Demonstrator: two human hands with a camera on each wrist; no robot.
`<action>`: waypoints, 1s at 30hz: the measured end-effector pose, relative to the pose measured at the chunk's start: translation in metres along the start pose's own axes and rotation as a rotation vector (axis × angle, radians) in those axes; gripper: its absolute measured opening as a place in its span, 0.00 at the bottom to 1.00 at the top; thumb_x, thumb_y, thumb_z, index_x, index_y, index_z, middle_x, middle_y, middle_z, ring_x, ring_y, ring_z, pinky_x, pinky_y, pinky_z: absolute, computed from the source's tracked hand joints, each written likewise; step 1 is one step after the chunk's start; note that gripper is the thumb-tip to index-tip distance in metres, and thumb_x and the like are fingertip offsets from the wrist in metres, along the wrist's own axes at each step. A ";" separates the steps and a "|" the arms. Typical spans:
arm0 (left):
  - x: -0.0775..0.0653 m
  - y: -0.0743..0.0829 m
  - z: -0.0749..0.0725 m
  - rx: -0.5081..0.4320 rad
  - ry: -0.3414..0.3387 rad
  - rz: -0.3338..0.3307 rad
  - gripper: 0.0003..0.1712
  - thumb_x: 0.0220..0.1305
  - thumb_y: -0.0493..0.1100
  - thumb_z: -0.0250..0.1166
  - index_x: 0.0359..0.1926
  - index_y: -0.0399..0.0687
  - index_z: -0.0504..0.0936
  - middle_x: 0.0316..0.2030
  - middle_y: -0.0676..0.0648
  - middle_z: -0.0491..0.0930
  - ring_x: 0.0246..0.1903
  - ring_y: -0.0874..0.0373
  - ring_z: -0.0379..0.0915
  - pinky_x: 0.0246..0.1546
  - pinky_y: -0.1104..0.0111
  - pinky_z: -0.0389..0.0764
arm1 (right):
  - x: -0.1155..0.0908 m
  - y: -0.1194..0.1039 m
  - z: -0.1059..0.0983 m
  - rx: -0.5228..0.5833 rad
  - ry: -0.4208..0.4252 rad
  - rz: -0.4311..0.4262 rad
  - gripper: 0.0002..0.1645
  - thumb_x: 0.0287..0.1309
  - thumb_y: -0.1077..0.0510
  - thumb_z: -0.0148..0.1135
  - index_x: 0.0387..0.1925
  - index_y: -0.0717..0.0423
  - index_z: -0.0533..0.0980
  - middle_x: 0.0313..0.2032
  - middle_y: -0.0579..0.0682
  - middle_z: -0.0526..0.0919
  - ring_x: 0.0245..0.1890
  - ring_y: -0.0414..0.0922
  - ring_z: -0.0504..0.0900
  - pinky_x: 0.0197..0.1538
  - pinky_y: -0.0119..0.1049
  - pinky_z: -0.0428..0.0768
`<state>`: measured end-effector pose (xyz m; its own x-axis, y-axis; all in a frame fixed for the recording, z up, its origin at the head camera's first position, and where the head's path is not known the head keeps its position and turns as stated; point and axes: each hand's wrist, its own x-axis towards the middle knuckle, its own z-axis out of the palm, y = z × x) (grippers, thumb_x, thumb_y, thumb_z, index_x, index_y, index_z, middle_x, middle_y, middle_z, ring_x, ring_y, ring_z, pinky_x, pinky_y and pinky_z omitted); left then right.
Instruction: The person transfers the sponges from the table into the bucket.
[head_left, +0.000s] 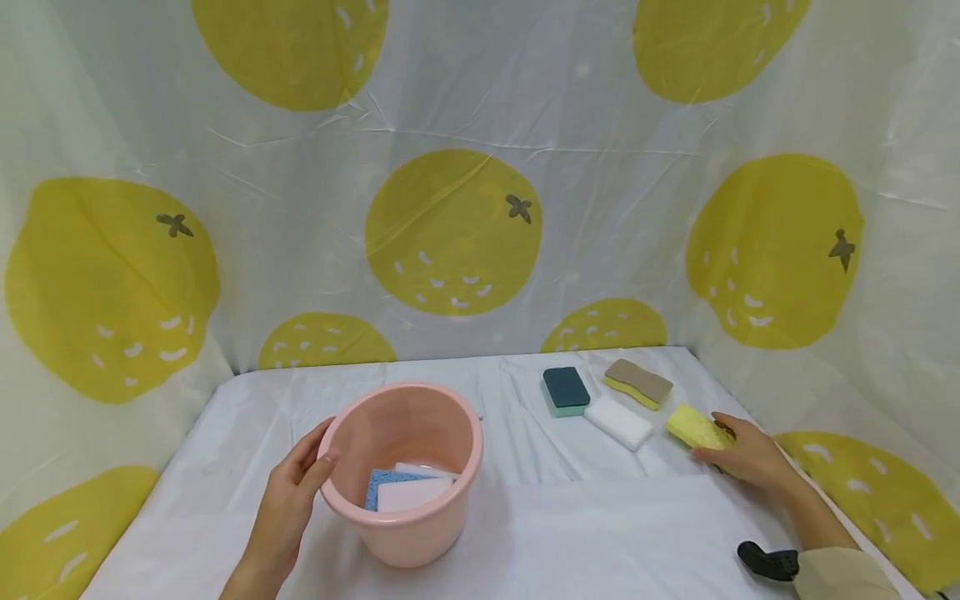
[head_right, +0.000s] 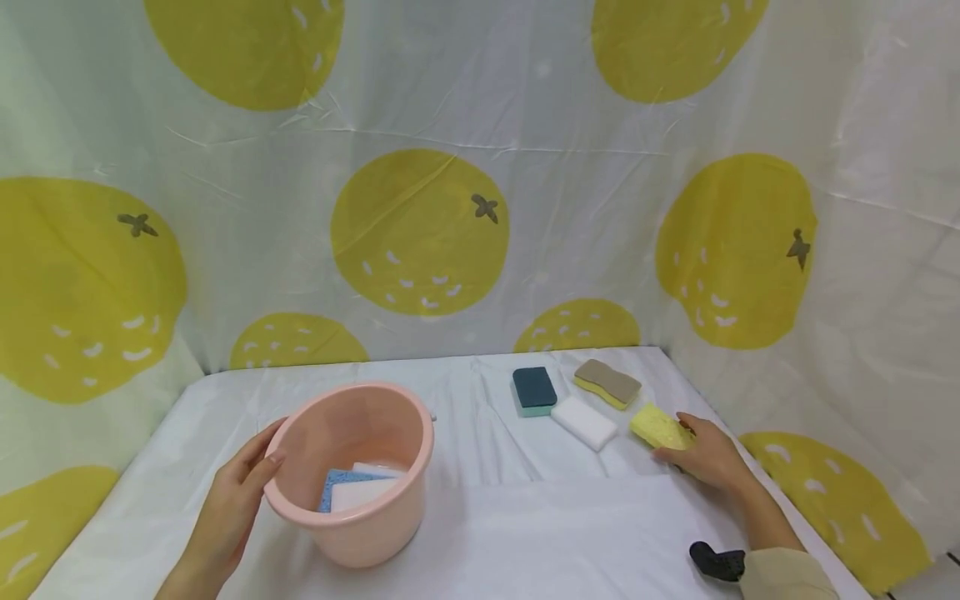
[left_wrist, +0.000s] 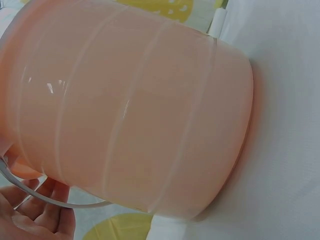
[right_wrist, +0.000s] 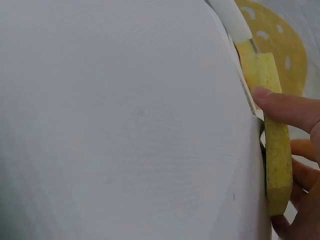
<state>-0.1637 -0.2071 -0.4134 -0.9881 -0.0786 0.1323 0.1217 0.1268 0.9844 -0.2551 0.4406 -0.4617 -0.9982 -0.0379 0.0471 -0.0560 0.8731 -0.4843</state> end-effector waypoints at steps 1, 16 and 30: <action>0.000 0.000 0.000 0.001 0.000 -0.003 0.32 0.79 0.49 0.59 0.77 0.44 0.66 0.71 0.45 0.69 0.66 0.67 0.65 0.57 0.83 0.65 | 0.000 0.001 0.000 0.002 -0.003 0.008 0.59 0.59 0.40 0.74 0.69 0.83 0.59 0.64 0.83 0.63 0.62 0.78 0.63 0.59 0.72 0.65; 0.001 0.000 -0.001 -0.015 -0.012 -0.018 0.33 0.79 0.50 0.59 0.77 0.45 0.65 0.72 0.47 0.68 0.67 0.66 0.64 0.58 0.83 0.64 | 0.007 -0.002 -0.006 0.038 -0.025 0.044 0.58 0.57 0.39 0.76 0.68 0.79 0.62 0.61 0.78 0.69 0.54 0.67 0.72 0.53 0.63 0.72; 0.001 0.001 0.000 -0.006 -0.010 -0.032 0.32 0.79 0.50 0.59 0.78 0.46 0.64 0.72 0.48 0.67 0.68 0.64 0.62 0.57 0.83 0.64 | 0.019 -0.042 -0.026 0.081 -0.027 -0.034 0.54 0.58 0.43 0.76 0.69 0.76 0.63 0.64 0.76 0.67 0.55 0.66 0.70 0.52 0.61 0.73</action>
<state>-0.1647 -0.2074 -0.4120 -0.9924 -0.0724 0.0996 0.0906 0.1182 0.9888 -0.2711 0.4158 -0.4180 -0.9958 -0.0813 0.0414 -0.0906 0.8291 -0.5517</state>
